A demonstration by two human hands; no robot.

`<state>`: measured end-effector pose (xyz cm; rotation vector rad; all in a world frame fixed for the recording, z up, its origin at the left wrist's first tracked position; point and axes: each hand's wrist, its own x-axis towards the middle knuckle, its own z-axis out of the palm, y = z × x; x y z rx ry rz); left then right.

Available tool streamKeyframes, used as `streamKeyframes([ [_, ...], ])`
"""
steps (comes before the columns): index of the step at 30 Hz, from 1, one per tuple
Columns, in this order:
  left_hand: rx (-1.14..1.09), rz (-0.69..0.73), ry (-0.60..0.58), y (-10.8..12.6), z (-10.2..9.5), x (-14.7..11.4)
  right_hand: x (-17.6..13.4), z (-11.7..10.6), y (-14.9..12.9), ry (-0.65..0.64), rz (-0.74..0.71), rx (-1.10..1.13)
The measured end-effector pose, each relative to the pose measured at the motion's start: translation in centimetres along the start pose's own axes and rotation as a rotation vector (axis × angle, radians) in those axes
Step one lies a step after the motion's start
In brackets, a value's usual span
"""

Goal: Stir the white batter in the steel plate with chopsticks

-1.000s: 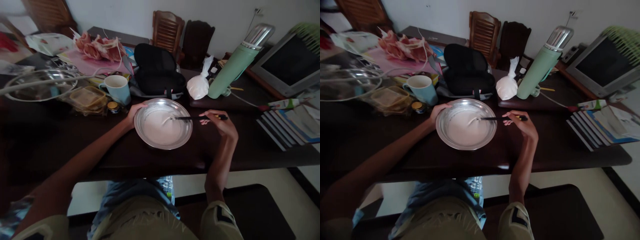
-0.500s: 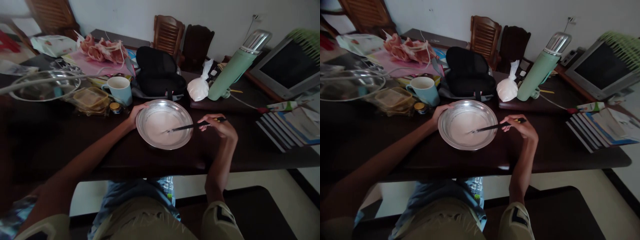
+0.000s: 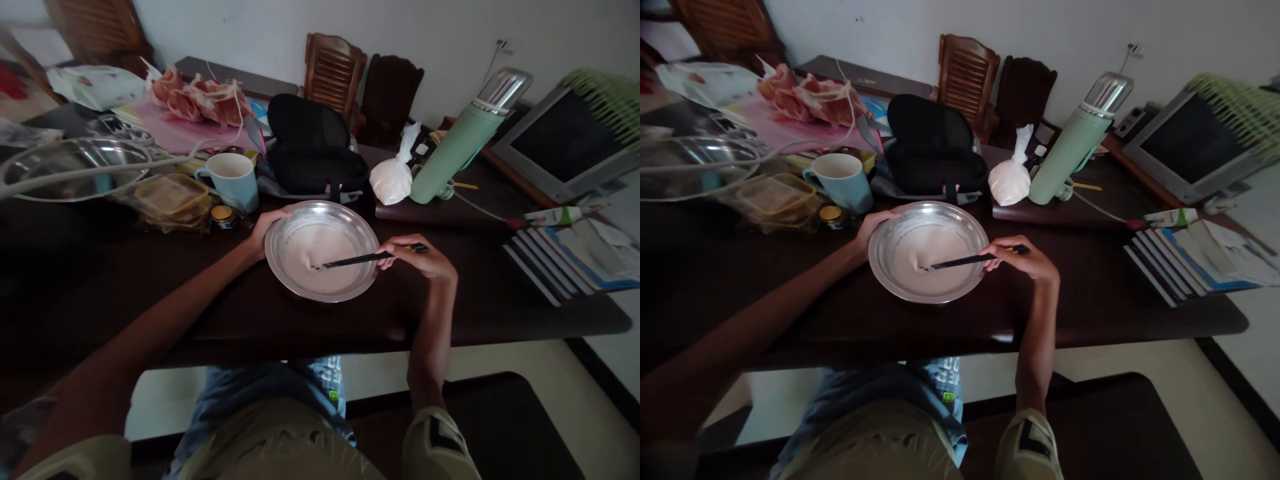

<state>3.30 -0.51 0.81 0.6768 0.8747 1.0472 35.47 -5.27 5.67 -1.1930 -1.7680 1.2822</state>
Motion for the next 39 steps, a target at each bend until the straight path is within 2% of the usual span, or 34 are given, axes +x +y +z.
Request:
streamKeyframes([
  [3, -0.016, -0.019, 0.015, 0.1, 0.13, -0.06, 0.01, 0.01, -0.03, 0.184, -0.011, -0.013],
  [4, -0.01, -0.042, 0.013, 0.11, 0.15, -0.06, 0.0, 0.06, -0.06, 0.204, -0.027, -0.013],
  [8, -0.011, -0.018, -0.011, 0.04, 0.02, 0.06, -0.15, 0.25, -0.2, -0.044, -0.003, 0.0],
  [9, -0.019, 0.001, -0.019, 0.0, -0.04, 0.1, -0.18, 0.22, -0.19, -0.027, 0.012, 0.005],
  [12, -0.015, -0.004, -0.031, -0.08, -0.24, 0.22, -0.05, 0.2, -0.09, 0.169, -0.01, 0.018],
  [13, -0.003, -0.019, -0.032, -0.1, -0.31, 0.26, 0.03, 0.24, -0.04, 0.164, -0.026, 0.021],
  [16, 0.015, -0.003, -0.038, -0.14, -0.43, 0.36, 0.23, 0.36, 0.09, -0.028, -0.007, 0.026],
  [17, 0.011, 0.017, -0.047, -0.16, -0.43, 0.38, 0.26, 0.35, 0.12, -0.027, 0.009, 0.028],
  [20, -0.003, 0.045, -0.075, -0.18, -0.35, 0.39, 0.32, 0.39, 0.12, 0.17, -0.006, 0.029],
  [21, 0.0, 0.036, -0.084, -0.2, -0.32, 0.4, 0.33, 0.46, 0.07, 0.185, -0.024, 0.028],
  [24, 0.014, 0.037, -0.083, -0.31, -0.37, 0.48, 0.23, 0.63, -0.15, 0.009, -0.021, 0.026],
  [25, 0.012, 0.051, -0.081, -0.36, -0.41, 0.53, 0.16, 0.59, -0.21, -0.014, -0.002, 0.027],
  [29, 0.002, 0.054, -0.088, -0.48, -0.52, 0.59, -0.03, 0.19, -0.26, 0.166, -0.006, 0.026],
  [33, 0.027, 0.023, -0.047, -0.29, -0.33, 0.34, -0.13, 0.08, -0.35, -0.043, -0.006, 0.002],
  [34, 0.026, 0.023, -0.035, -0.23, -0.26, 0.29, -0.17, 0.06, -0.38, -0.021, 0.004, 0.008],
  [37, 0.022, 0.031, -0.049, -0.13, -0.07, 0.21, -0.23, -0.02, -0.39, 0.195, -0.019, 0.028],
  [38, 0.024, 0.032, -0.065, -0.12, -0.04, 0.23, -0.23, -0.05, -0.36, 0.198, -0.031, 0.023],
  [39, 0.023, 0.036, -0.074, -0.12, -0.03, 0.25, -0.23, -0.1, -0.31, 0.144, -0.034, 0.013],
])
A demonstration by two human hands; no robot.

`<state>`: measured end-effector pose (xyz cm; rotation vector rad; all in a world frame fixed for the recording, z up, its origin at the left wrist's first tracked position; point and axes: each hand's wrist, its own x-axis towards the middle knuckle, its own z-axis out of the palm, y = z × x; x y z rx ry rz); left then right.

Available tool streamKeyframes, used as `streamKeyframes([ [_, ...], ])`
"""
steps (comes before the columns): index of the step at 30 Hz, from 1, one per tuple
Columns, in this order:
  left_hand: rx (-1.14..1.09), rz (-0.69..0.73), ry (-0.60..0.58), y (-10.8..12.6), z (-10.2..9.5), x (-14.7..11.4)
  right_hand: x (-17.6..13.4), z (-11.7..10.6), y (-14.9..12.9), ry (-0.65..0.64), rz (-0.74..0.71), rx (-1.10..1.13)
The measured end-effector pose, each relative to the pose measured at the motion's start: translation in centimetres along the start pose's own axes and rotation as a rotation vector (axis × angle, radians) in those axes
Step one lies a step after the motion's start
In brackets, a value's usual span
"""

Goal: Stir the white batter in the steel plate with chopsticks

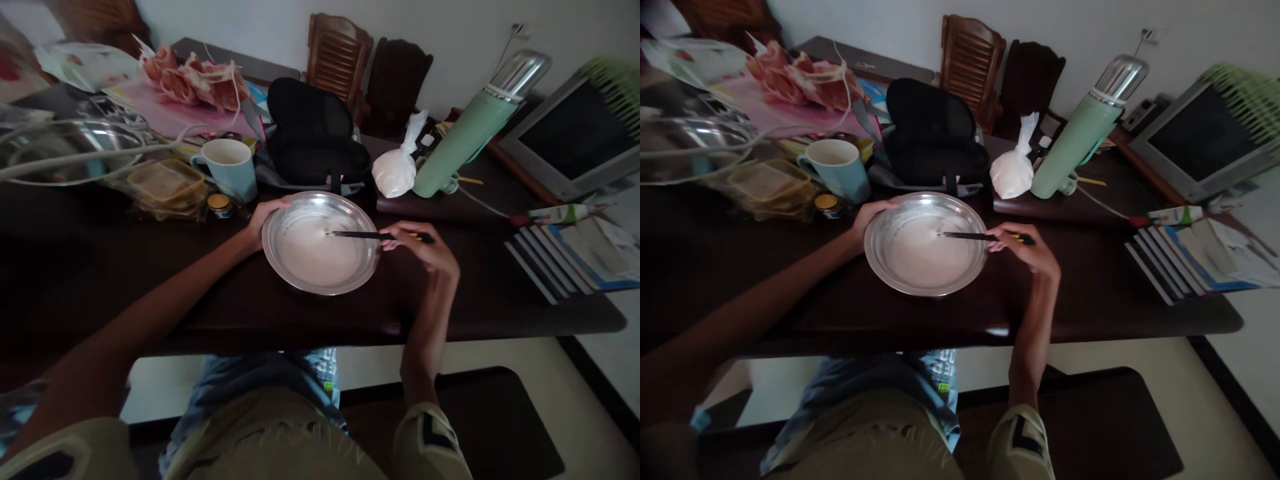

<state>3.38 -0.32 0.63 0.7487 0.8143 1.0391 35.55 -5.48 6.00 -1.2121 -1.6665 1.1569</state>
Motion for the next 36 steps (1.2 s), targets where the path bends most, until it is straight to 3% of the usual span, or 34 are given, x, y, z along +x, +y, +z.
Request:
streamKeyframes([
  [2, 0.0, 0.014, 0.003, -0.04, -0.06, 0.08, -0.03, -0.18, 0.12, -0.144, 0.025, -0.018],
  [3, 0.001, 0.021, 0.01, -0.07, -0.12, 0.12, -0.05, -0.29, 0.18, -0.157, 0.041, -0.021],
  [7, 0.014, 0.025, -0.002, -0.2, -0.41, 0.26, -0.06, -0.11, 0.07, 0.075, 0.013, -0.011],
  [11, 0.027, 0.036, 0.001, -0.23, -0.49, 0.24, -0.05, 0.49, -0.36, -0.193, 0.021, -0.037],
  [12, 0.028, 0.033, 0.009, -0.22, -0.48, 0.22, -0.06, 0.47, -0.38, -0.182, 0.032, -0.039],
  [15, 0.024, 0.009, 0.014, -0.23, -0.47, 0.2, -0.07, 0.34, -0.29, 0.023, 0.009, -0.032],
  [16, 0.024, 0.01, 0.009, -0.23, -0.46, 0.19, -0.06, 0.35, -0.27, 0.024, -0.009, -0.033],
  [19, 0.031, 0.027, 0.01, -0.2, -0.38, 0.11, -0.12, 0.42, -0.3, -0.171, -0.02, -0.057],
  [20, 0.032, 0.027, 0.021, -0.17, -0.33, 0.05, -0.17, 0.4, -0.31, -0.181, -0.013, -0.065],
  [24, 0.04, -0.018, 0.065, -0.06, -0.12, -0.11, -0.28, 0.29, -0.27, 0.028, -0.037, -0.068],
  [28, 0.027, -0.003, 0.044, -0.12, -0.15, 0.01, -0.28, 0.23, -0.03, -0.138, 0.008, -0.036],
  [32, -0.005, -0.026, 0.054, -0.14, -0.3, 0.12, -0.16, 0.19, 0.08, 0.083, 0.0, -0.008],
  [36, 0.008, -0.055, 0.072, -0.07, -0.42, 0.17, -0.1, 0.49, -0.07, -0.117, 0.022, -0.005],
])
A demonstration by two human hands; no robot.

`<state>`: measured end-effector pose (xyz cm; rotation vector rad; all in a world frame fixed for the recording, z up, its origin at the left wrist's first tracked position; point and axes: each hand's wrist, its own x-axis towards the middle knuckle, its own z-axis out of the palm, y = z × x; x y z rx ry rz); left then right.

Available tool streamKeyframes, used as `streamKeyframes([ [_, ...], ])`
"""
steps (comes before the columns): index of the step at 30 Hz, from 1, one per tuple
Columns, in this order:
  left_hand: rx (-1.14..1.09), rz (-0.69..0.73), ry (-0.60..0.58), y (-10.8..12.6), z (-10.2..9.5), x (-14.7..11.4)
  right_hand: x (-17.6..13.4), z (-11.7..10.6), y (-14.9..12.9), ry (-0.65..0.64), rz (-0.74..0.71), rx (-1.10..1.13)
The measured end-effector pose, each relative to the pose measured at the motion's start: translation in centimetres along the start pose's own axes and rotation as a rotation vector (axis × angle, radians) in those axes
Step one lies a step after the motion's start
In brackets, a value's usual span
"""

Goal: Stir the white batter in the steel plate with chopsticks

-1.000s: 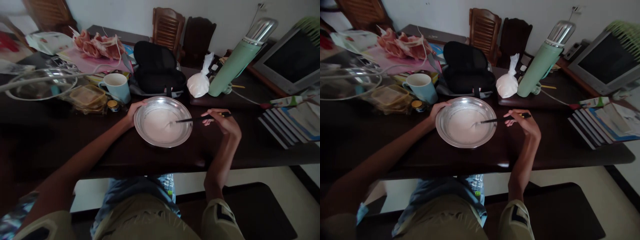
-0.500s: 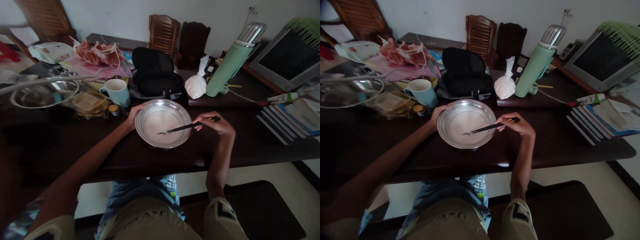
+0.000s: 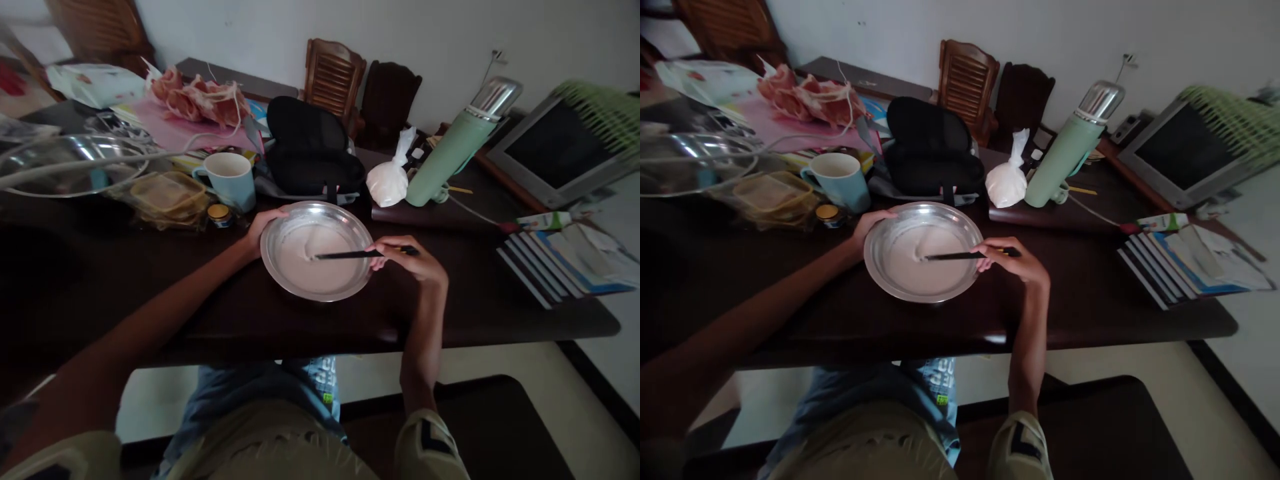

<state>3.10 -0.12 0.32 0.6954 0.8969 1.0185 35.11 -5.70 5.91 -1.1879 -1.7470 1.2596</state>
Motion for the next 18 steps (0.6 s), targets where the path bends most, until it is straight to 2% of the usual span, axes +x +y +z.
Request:
streamKeyframes([
  [1, -0.016, 0.019, -0.01, 0.02, 0.0, 0.0, 0.0, -0.01, -0.01, 0.015, 0.021, 0.003],
  [4, -0.044, 0.005, -0.001, 0.08, 0.09, -0.06, 0.07, -0.07, 0.04, 0.235, 0.009, 0.012],
  [5, -0.036, -0.021, 0.014, 0.1, 0.13, -0.11, 0.11, -0.03, 0.06, 0.244, -0.009, 0.011],
  [8, -0.016, -0.032, 0.029, 0.16, 0.28, -0.22, 0.15, 0.08, 0.09, 0.031, -0.003, -0.001],
  [9, -0.023, -0.001, 0.008, 0.18, 0.32, -0.24, 0.13, 0.07, 0.09, 0.006, 0.015, -0.003],
  [11, -0.038, 0.044, -0.034, 0.19, 0.36, -0.23, 0.1, -0.01, 0.06, 0.133, 0.021, -0.002],
  [13, -0.023, 0.02, -0.028, 0.18, 0.32, -0.19, 0.12, 0.0, 0.01, 0.252, -0.012, -0.004],
  [14, -0.006, -0.006, -0.009, 0.17, 0.28, -0.18, 0.14, 0.05, -0.02, 0.223, -0.024, -0.009],
  [17, 0.016, -0.013, 0.019, 0.2, 0.28, -0.26, 0.12, 0.09, -0.04, -0.002, 0.016, -0.01],
  [18, 0.008, 0.004, 0.013, 0.24, 0.33, -0.33, 0.1, 0.03, -0.02, 0.007, 0.032, -0.003],
])
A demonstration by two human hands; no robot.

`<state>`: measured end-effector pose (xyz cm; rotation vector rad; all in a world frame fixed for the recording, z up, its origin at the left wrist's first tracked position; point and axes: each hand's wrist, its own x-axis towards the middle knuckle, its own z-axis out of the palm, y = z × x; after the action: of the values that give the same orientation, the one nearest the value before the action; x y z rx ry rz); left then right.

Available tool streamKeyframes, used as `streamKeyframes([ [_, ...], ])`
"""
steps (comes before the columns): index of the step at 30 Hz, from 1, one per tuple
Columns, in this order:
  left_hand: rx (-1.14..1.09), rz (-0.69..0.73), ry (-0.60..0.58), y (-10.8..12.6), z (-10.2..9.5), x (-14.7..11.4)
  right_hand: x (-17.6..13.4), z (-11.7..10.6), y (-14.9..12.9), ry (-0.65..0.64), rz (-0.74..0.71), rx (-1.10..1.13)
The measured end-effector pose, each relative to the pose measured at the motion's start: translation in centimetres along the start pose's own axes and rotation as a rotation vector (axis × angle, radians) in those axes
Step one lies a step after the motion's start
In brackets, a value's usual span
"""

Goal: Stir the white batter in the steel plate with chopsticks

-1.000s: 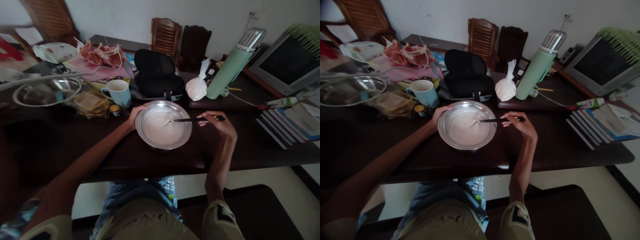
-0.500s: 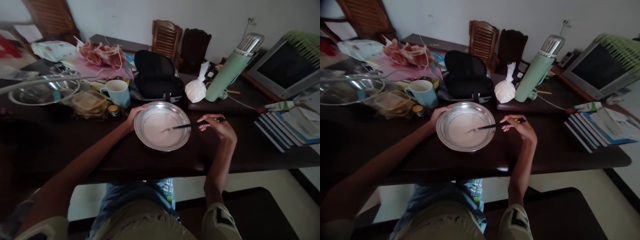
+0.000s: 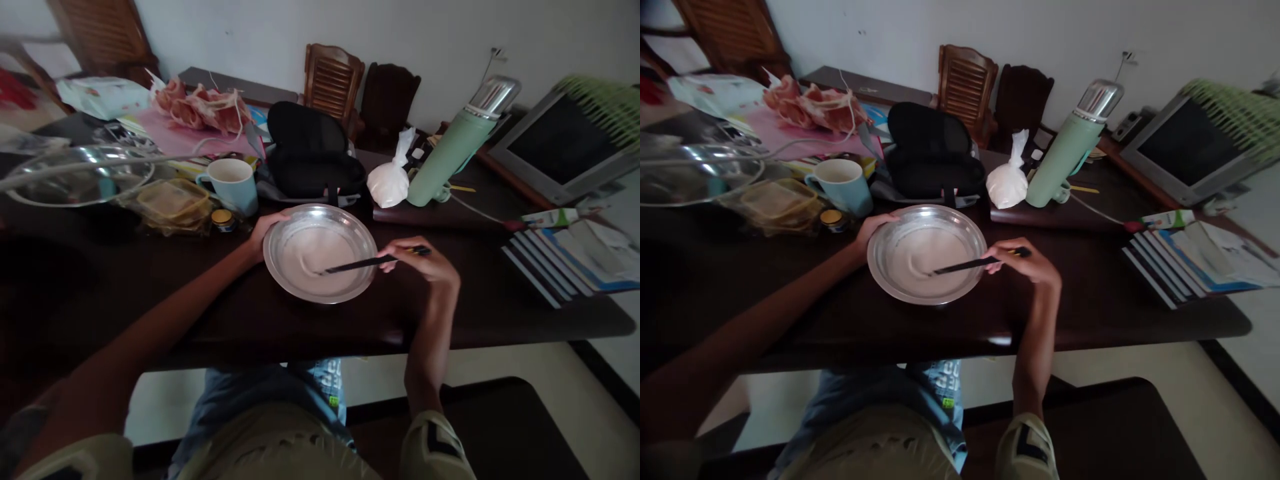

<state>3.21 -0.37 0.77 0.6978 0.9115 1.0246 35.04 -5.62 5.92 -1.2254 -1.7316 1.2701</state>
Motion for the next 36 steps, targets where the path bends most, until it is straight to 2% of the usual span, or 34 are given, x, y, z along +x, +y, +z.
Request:
streamKeyframes([
  [3, -0.002, -0.008, 0.001, 0.15, 0.22, -0.27, -0.06, -0.25, 0.1, 0.199, -0.029, 0.019],
  [4, 0.009, -0.026, 0.01, 0.2, 0.28, -0.34, -0.08, -0.31, 0.11, 0.189, -0.045, 0.012],
  [7, 0.02, -0.037, 0.042, 0.26, 0.28, -0.34, -0.11, -0.38, 0.11, 0.021, -0.026, -0.013],
  [8, 0.015, -0.021, 0.041, 0.23, 0.22, -0.28, -0.1, -0.37, 0.1, 0.042, -0.013, -0.013],
  [11, 0.014, -0.025, 0.02, 0.09, -0.04, -0.06, -0.01, -0.17, 0.01, 0.222, -0.045, -0.01],
  [12, 0.019, -0.043, 0.014, 0.05, -0.09, -0.03, 0.01, -0.07, -0.04, 0.2, -0.062, -0.015],
  [15, 0.01, -0.024, 0.014, 0.07, -0.01, -0.2, -0.02, 0.03, -0.15, 0.005, -0.041, -0.025],
  [16, 0.0, -0.007, 0.012, 0.12, 0.08, -0.33, -0.05, -0.01, -0.16, 0.022, -0.024, -0.021],
  [19, -0.001, -0.037, 0.012, 0.26, 0.27, -0.62, -0.06, -0.06, -0.16, 0.229, -0.034, -0.012],
  [20, 0.004, -0.054, 0.008, 0.27, 0.27, -0.63, -0.05, -0.02, -0.17, 0.236, -0.054, -0.014],
  [23, -0.003, -0.016, -0.011, 0.19, 0.15, -0.47, -0.19, -0.03, -0.24, 0.004, -0.063, -0.036],
  [24, -0.008, 0.007, -0.013, 0.15, 0.12, -0.4, -0.27, -0.12, -0.25, -0.026, -0.052, -0.044],
  [25, -0.009, 0.02, -0.009, 0.12, 0.11, -0.32, -0.34, -0.22, -0.25, 0.007, -0.043, -0.05],
  [28, 0.005, 0.006, -0.015, 0.06, 0.12, -0.19, -0.32, -0.23, -0.26, 0.244, -0.073, -0.062],
  [29, 0.008, 0.007, -0.043, 0.05, 0.11, -0.17, -0.26, -0.09, -0.3, 0.253, -0.09, -0.061],
  [32, -0.008, 0.052, -0.107, 0.02, 0.0, -0.12, -0.16, 0.23, -0.4, 0.033, -0.098, -0.07],
  [33, -0.015, 0.061, -0.106, 0.0, -0.05, -0.1, -0.17, 0.2, -0.39, -0.005, -0.088, -0.075],
  [34, -0.021, 0.063, -0.095, -0.02, -0.1, -0.06, -0.19, 0.11, -0.36, 0.022, -0.078, -0.078],
  [36, -0.027, 0.055, -0.083, -0.07, -0.18, 0.05, -0.17, -0.05, -0.27, 0.199, -0.074, -0.072],
])
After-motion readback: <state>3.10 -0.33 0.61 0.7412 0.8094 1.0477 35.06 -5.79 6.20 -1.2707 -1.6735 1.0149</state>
